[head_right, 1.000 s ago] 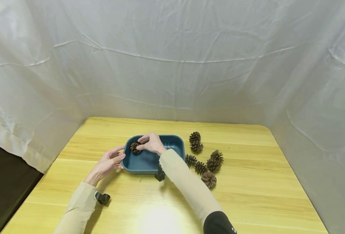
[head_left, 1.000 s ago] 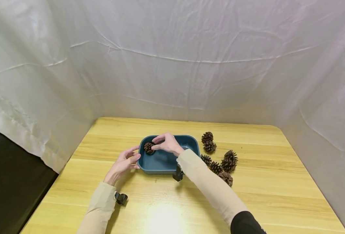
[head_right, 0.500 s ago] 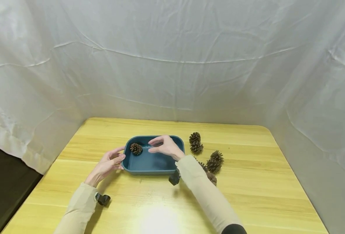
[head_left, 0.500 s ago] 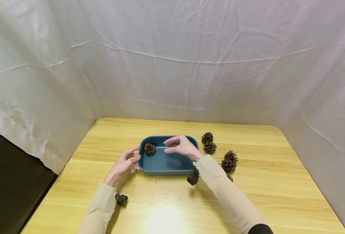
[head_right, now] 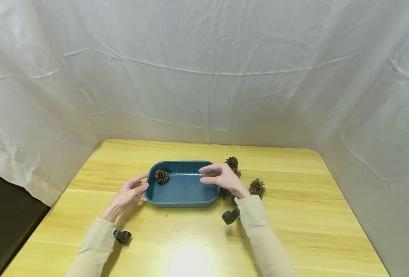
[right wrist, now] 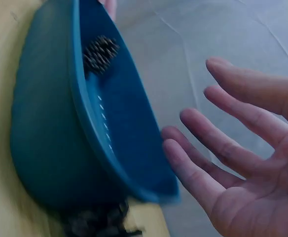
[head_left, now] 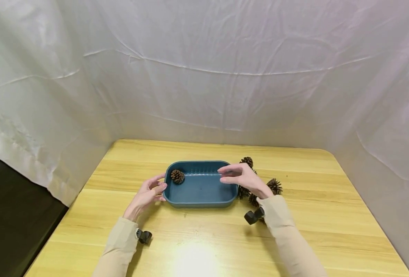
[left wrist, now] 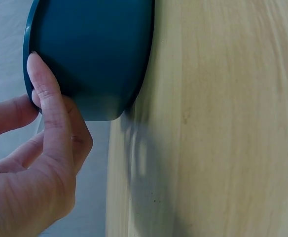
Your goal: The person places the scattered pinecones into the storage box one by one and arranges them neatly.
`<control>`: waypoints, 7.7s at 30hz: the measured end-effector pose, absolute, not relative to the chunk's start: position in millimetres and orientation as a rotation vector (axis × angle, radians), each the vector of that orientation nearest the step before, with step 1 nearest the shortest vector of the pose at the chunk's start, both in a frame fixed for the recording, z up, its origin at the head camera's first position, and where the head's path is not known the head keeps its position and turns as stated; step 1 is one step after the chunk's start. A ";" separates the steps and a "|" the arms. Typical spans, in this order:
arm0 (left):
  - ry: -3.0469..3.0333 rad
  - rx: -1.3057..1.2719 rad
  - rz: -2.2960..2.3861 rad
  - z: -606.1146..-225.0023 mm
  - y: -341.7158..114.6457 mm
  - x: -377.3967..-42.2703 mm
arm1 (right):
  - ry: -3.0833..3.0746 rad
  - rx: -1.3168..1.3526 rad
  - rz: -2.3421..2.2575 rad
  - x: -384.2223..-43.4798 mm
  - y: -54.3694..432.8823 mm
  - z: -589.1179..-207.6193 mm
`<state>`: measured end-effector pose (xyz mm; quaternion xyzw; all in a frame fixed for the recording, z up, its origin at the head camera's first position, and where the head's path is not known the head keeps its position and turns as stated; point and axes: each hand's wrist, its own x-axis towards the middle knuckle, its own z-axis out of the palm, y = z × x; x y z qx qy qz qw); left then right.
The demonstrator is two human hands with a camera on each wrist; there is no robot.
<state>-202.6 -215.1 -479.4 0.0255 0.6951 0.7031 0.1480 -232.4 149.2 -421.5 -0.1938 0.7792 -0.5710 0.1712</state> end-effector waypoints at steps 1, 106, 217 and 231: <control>1.998 0.072 2.023 -479.5 -214.9 -202.6 | 2.206 -0.558 -1.630 -230.8 154.9 -421.6; 1.993 0.022 2.042 -481.9 -214.7 -199.8 | 2.428 -0.414 -1.830 -173.4 310.6 -500.3; 1.997 0.034 2.037 -481.6 -214.4 -199.8 | 2.597 -0.558 -1.410 -248.5 240.7 -367.0; 2.004 0.032 2.025 -481.1 -217.5 -201.6 | 2.508 -0.568 -1.508 -266.4 200.4 -367.6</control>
